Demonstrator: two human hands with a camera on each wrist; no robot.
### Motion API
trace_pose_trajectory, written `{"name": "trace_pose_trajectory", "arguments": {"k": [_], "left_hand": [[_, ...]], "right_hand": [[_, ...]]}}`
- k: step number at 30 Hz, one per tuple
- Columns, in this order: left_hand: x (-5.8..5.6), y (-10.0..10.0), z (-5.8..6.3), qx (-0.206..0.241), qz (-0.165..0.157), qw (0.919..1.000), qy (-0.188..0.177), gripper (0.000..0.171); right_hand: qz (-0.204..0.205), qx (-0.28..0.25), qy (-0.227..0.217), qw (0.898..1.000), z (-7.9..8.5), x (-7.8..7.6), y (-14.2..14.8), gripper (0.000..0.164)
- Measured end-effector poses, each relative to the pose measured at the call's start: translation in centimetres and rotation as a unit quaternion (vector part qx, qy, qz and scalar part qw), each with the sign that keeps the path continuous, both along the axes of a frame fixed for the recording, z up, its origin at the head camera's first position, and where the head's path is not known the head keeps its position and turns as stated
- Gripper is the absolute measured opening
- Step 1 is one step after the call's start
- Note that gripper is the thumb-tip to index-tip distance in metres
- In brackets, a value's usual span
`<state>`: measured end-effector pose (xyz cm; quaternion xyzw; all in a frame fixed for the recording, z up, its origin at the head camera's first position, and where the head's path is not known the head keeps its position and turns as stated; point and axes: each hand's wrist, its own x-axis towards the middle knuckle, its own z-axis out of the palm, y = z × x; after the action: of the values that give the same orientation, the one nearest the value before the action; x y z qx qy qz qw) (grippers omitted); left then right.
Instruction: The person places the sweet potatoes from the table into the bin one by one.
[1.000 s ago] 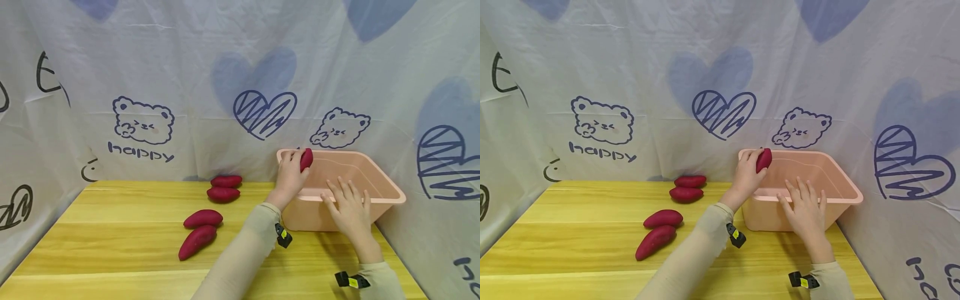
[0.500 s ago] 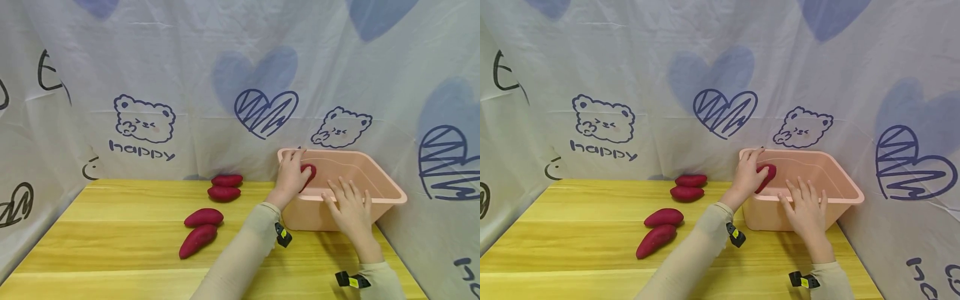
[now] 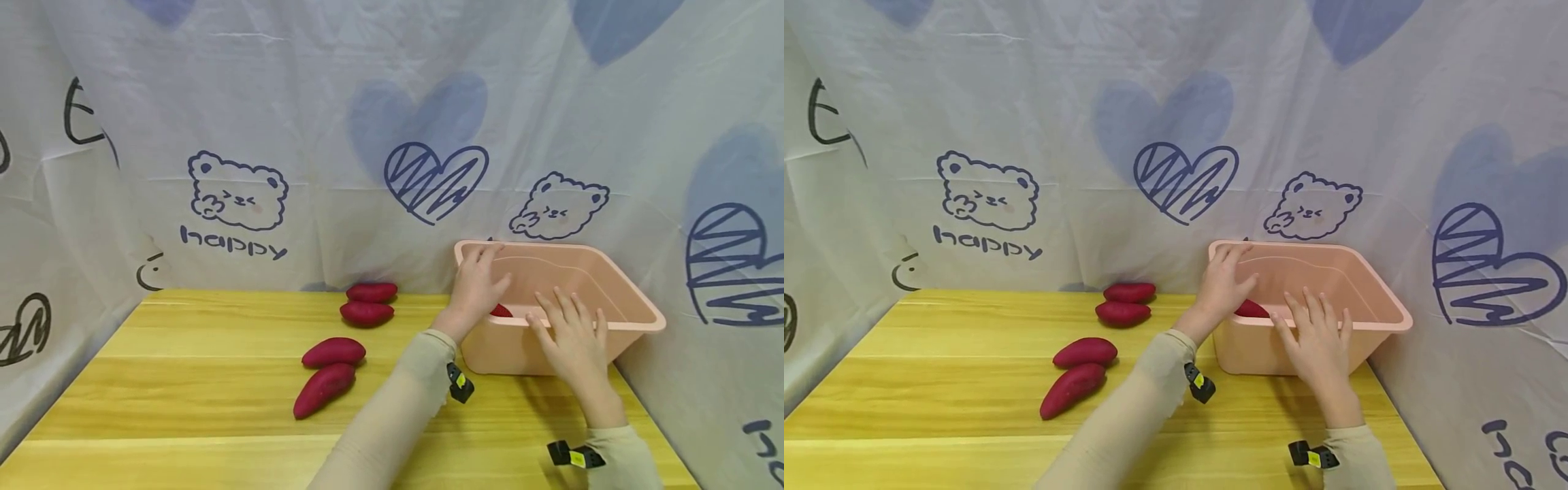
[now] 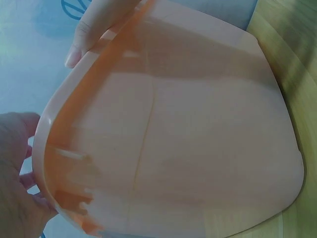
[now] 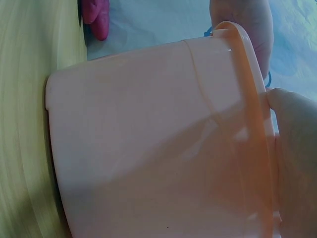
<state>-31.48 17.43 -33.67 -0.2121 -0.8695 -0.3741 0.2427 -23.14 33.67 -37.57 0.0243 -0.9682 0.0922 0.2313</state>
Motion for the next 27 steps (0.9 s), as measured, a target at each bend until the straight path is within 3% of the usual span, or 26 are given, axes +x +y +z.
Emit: {"name": "trace_pose_trajectory", "arguments": {"k": [11, 27], "left_hand": [[0.3, -1.1, -0.4, -0.059, -0.074, 0.9955, -0.011, 0.049], [1.5, -4.3, -0.8, -0.073, -0.099, 0.9922, 0.021, 0.042]], "right_hand": [[0.005, 0.000, -0.007, 1.000, 0.0, 0.1, -0.1, 0.054], [0.007, -0.005, -0.011, 1.000, 0.1, 0.3, -0.2, 0.055]]}}
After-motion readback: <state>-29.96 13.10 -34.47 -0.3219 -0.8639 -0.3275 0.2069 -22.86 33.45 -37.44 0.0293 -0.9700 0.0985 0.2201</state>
